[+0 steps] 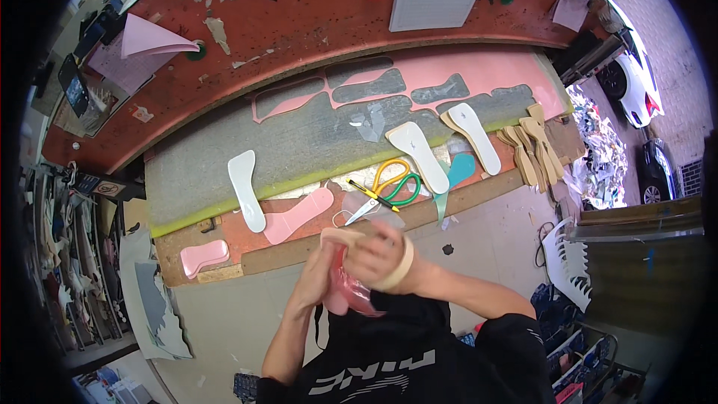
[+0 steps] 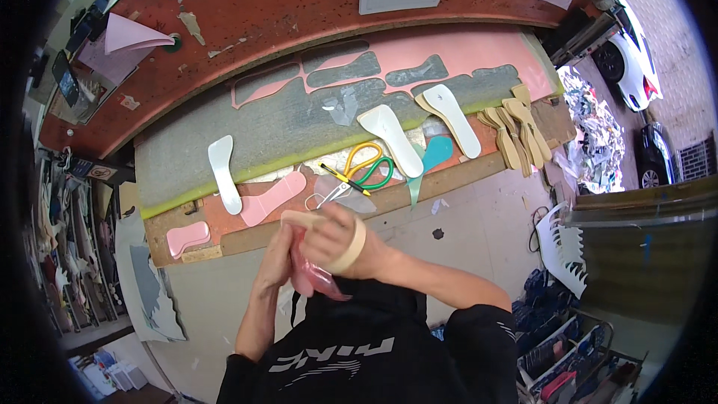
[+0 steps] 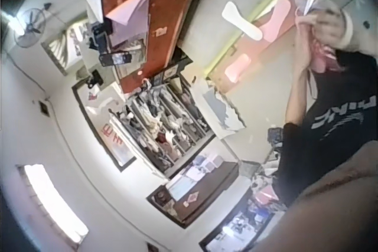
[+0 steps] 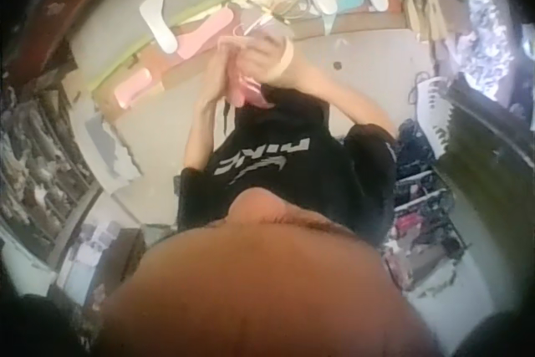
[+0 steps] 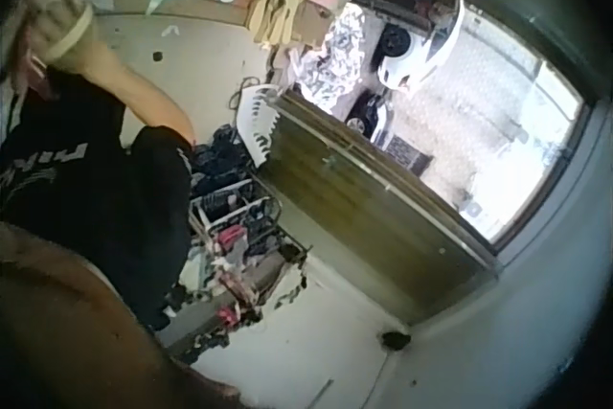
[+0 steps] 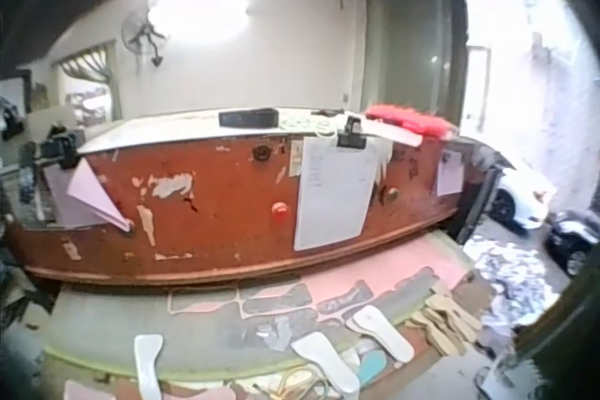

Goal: The person assembles shoe insoles by applying adhesive tape to pink foam pieces and attaching them to white insole bases. They then mark the white insoles with a yellow pen and bundle the finished components together with a rubber band.

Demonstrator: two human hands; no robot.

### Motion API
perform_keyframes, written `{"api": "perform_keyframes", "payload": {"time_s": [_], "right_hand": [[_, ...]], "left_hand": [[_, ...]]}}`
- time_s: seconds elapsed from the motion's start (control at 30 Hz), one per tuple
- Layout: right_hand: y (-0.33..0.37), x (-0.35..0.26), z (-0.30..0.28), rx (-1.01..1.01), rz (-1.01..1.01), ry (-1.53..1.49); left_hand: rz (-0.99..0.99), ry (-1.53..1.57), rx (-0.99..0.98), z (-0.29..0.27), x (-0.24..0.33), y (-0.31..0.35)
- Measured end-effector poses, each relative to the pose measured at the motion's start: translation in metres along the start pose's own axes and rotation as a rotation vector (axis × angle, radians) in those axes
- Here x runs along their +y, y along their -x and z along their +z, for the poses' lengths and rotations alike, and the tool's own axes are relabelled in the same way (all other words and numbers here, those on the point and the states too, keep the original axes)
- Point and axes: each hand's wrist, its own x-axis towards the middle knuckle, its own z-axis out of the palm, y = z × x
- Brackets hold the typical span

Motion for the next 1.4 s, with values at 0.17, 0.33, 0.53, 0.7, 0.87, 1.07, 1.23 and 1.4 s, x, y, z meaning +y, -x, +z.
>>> {"api": "perform_keyframes", "payload": {"time_s": [0.17,0.33,0.53,0.7,0.87,1.07,1.23,1.4], "right_hand": [[0.003,-0.011,-0.002,-0.026,0.066,-0.066],[-0.004,0.001,-0.003,0.011,0.15,0.03],[0.01,-0.01,0.007,-0.03,0.033,-0.128],[0.002,-0.013,0.003,0.022,0.11,-0.195],[0.002,-0.015,-0.01,-0.085,0.197,-0.636],[-0.015,0.02,-0.027,-0.016,0.52,-0.728],[-0.016,0.031,-0.036,-0.179,0.722,-0.776],[-0.024,0.045,-0.04,-0.346,0.832,-0.888]], "left_hand": [[0.004,0.257,0.063,0.01,0.001,-0.001],[0.04,-0.088,-0.038,0.006,0.011,0.002],[0.019,0.132,0.019,0.015,0.003,-0.003],[0.005,0.2,0.068,0.017,0.011,-0.004],[-0.048,0.182,0.052,0.006,0.011,-0.007],[0.029,-0.238,0.016,0.015,0.024,0.008],[-0.024,-0.323,-0.079,0.022,0.025,0.009],[0.007,-0.507,-0.09,0.018,0.031,0.005]]}}
